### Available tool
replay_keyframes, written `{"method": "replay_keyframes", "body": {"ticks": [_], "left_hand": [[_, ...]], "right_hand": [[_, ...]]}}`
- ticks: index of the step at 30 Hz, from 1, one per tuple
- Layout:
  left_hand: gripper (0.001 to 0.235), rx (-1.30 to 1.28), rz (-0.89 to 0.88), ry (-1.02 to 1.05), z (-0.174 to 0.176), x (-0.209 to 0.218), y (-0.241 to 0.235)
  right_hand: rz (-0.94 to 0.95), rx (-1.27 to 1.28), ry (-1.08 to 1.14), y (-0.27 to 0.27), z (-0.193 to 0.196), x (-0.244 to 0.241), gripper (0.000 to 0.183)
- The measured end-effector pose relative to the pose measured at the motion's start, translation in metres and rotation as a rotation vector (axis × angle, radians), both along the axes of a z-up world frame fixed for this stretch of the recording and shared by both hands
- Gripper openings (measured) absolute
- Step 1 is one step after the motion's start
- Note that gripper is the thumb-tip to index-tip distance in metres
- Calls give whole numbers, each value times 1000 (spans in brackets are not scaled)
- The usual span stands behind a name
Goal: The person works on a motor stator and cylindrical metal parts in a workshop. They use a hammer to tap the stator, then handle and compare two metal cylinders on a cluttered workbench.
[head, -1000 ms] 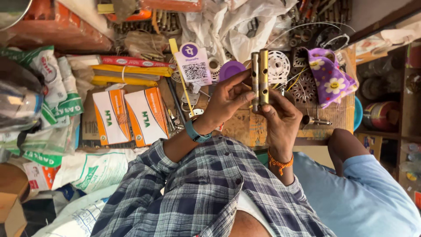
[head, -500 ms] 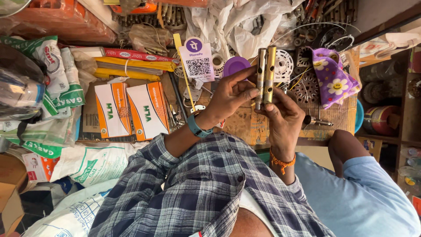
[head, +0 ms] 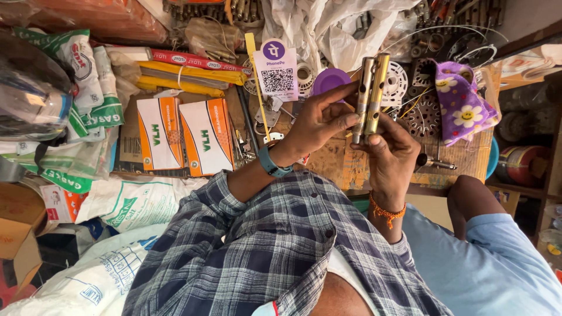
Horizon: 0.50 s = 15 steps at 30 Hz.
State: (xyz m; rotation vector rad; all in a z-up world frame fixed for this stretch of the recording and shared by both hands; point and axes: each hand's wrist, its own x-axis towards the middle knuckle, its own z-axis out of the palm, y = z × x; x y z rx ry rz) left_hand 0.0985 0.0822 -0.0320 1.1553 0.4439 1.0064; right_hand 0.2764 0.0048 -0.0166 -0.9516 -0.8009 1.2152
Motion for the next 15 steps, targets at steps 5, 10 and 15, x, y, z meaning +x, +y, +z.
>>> {"method": "replay_keyframes", "body": {"ticks": [5, 10, 15], "left_hand": [[67, -15, -5, -23, 3, 0, 0], [67, 24, 15, 35, 3, 0, -1], [67, -8, -2, -13, 0, 1, -2]], "right_hand": [[-8, -10, -2, -1, -4, 1, 56], [-21, -17, -14, -2, -4, 0, 53], [-31, -29, -32, -2, -1, -3, 56]]}}
